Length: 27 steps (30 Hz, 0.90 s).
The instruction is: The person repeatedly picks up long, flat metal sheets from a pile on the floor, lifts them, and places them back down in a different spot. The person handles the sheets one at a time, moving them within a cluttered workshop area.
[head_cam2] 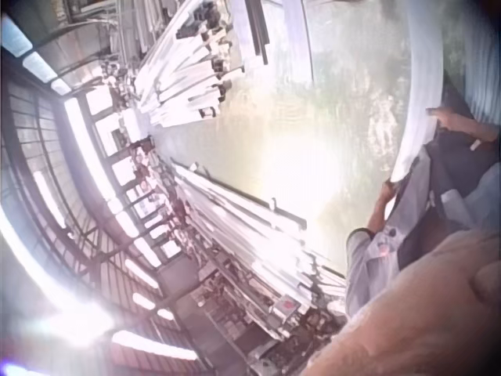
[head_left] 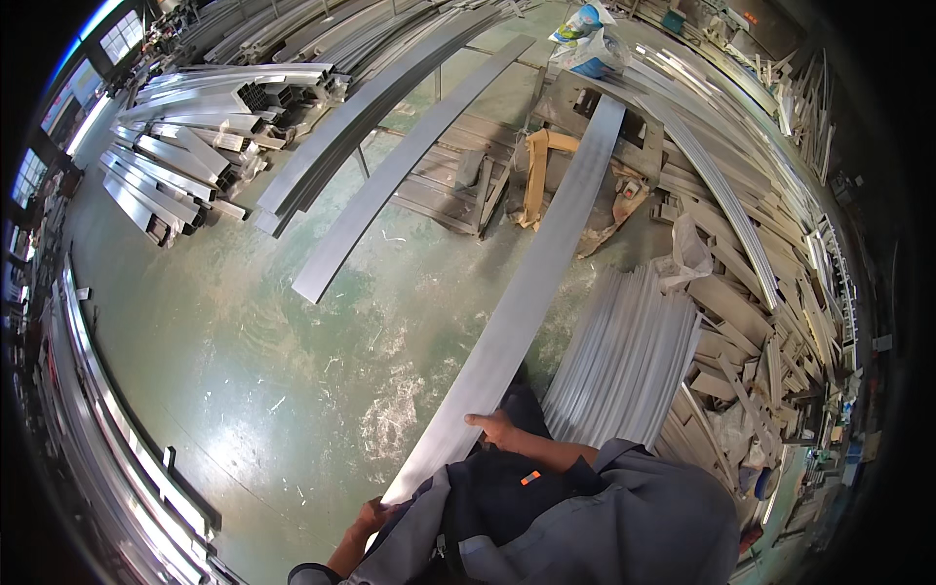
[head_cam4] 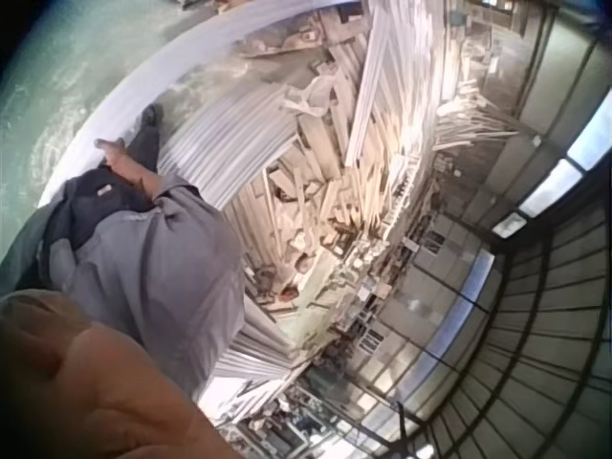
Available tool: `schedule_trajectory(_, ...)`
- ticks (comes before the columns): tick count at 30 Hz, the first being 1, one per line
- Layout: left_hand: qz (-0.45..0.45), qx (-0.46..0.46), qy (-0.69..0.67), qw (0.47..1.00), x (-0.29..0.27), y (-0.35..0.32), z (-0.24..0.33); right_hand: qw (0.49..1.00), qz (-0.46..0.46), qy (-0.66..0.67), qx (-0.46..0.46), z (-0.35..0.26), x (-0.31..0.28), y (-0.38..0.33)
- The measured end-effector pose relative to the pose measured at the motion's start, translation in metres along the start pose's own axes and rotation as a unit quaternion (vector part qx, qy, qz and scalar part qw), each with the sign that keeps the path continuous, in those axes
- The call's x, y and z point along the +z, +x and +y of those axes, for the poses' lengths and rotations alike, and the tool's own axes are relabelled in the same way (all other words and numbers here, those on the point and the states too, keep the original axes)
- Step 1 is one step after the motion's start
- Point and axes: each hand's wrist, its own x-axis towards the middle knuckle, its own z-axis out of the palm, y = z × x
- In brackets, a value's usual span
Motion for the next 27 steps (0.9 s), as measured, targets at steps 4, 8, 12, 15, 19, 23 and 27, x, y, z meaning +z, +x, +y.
schedule_trajectory(4, 0.026, 0.05, -0.028, 0.998, -0.035, -0.024, -0.053, 0.972, 0.0, 0.225, -0.063, -0.049, 0.003, 0.027)
schedule_trajectory(8, -0.024, -0.081, 0.171, 0.982, -0.075, -0.034, 0.001, 0.969, -0.037, 0.239, -0.054, -0.085, 0.008, 0.044)
schedule_trajectory(12, 0.061, -0.129, 0.237, 0.961, -0.086, -0.026, 0.019, 0.966, -0.071, 0.24, -0.065, -0.116, 0.043, 0.059)
schedule_trajectory(15, 0.127, -0.127, 0.249, 0.952, -0.085, 0.009, 0.037, 0.962, -0.118, 0.23, -0.09, -0.163, 0.06, 0.084)
schedule_trajectory(19, 0.195, -0.092, 0.181, 0.959, -0.088, 0.1, 0.081, 0.95, -0.147, 0.258, -0.094, -0.249, 0.066, 0.181)
schedule_trajectory(23, 0.253, -0.086, 0.218, 0.938, -0.093, 0.202, 0.157, 0.951, -0.118, 0.271, -0.087, -0.352, 0.082, 0.264)
schedule_trajectory(27, 0.227, -0.115, 0.212, 0.944, -0.098, 0.312, 0.268, 0.969, -0.069, 0.221, -0.084, -0.475, 0.077, 0.351)
